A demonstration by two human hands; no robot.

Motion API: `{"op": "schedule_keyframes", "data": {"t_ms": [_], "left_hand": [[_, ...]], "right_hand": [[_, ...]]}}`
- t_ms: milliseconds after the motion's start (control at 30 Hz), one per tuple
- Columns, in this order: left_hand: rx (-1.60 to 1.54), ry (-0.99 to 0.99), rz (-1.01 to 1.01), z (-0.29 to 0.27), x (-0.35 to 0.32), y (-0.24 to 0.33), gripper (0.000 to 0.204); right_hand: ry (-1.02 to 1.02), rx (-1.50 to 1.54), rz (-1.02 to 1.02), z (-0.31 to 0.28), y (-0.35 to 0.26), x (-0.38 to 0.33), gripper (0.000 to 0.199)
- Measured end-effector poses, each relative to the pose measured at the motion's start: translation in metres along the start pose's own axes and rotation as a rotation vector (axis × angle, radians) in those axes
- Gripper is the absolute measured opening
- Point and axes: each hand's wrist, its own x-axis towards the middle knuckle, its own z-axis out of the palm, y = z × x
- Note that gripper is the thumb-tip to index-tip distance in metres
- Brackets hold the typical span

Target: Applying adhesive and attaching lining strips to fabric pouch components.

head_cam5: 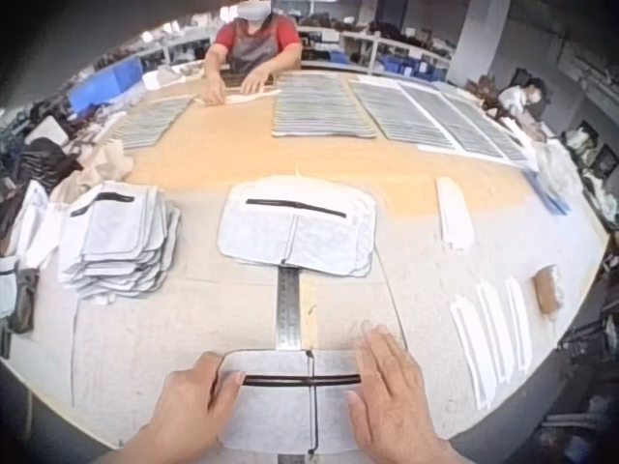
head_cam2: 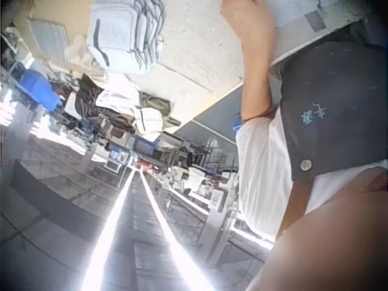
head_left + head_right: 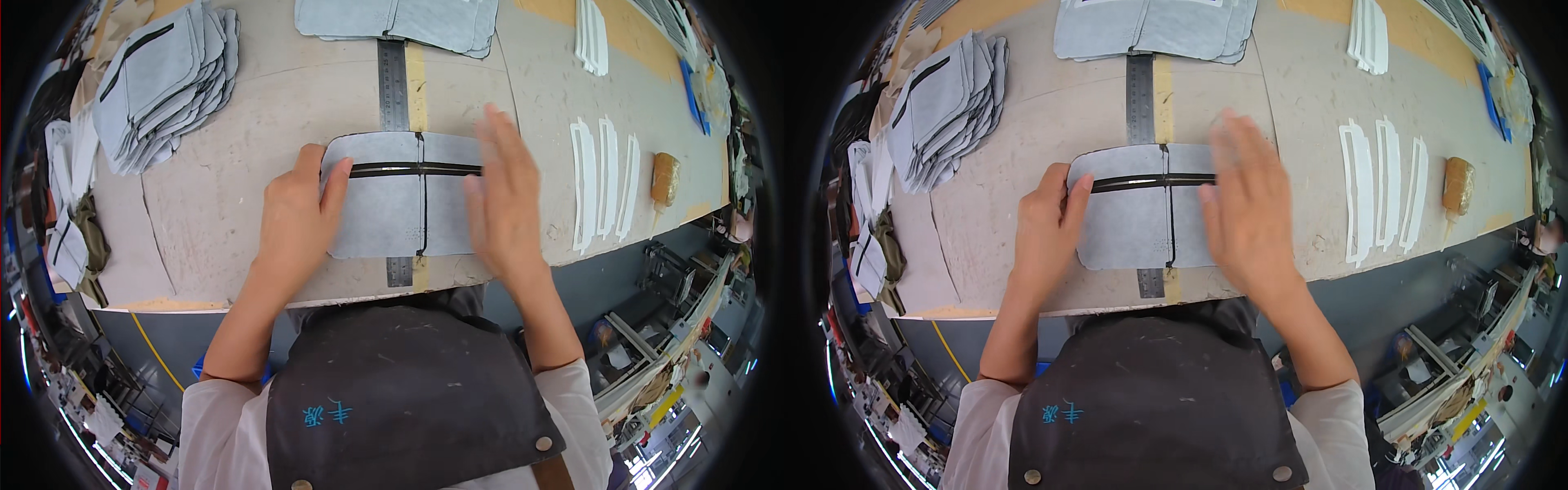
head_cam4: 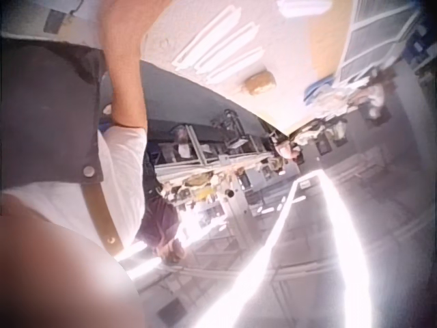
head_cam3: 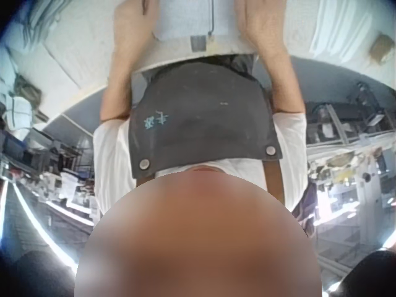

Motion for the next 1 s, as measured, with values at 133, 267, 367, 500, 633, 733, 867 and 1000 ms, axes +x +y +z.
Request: {"op": "schedule_keyframes", "data": {"t_ms": [133,267,367,500,633,733,867,1000], "left_hand": [[0.037,-0.067,0.108,-0.008,-0.001,-0.01,0.028],[0.071,-0.118,0.128,-0.014,0.002,-0.02,0.031],[0.02,-0.212,0.048,-0.022,0.006,-0.024,0.029],[-0.219,-0.193,-0.116,-0.02,0.011,-0.021,0.027],[-0.055,-0.101,0.051,-0.014,0.012,-0.028,0.026],[-0.117,-0.081,0.04,-0.013,0.013,-0.032,0.026],[-0.066,-0.076,0.034,-0.012,0.014,-0.029,0.022],[-0.099,-0.025,0.116,-0.006,0.013,-0.028,0.022]], "right_hand": [[-0.353,-0.022,-0.166,0.013,-0.015,-0.008,0.06],[-0.374,-0.012,-0.195,0.019,-0.016,-0.009,0.061],[-0.381,-0.004,-0.197,0.023,-0.019,-0.01,0.061],[-0.381,-0.03,-0.214,0.023,-0.016,-0.01,0.06],[-0.372,-0.045,-0.233,0.023,-0.017,-0.01,0.058],[-0.379,-0.046,-0.242,0.024,-0.017,-0.01,0.058],[-0.369,-0.024,-0.233,0.025,-0.016,-0.01,0.058],[-0.303,0.049,-0.189,0.027,-0.017,-0.011,0.057]]}}
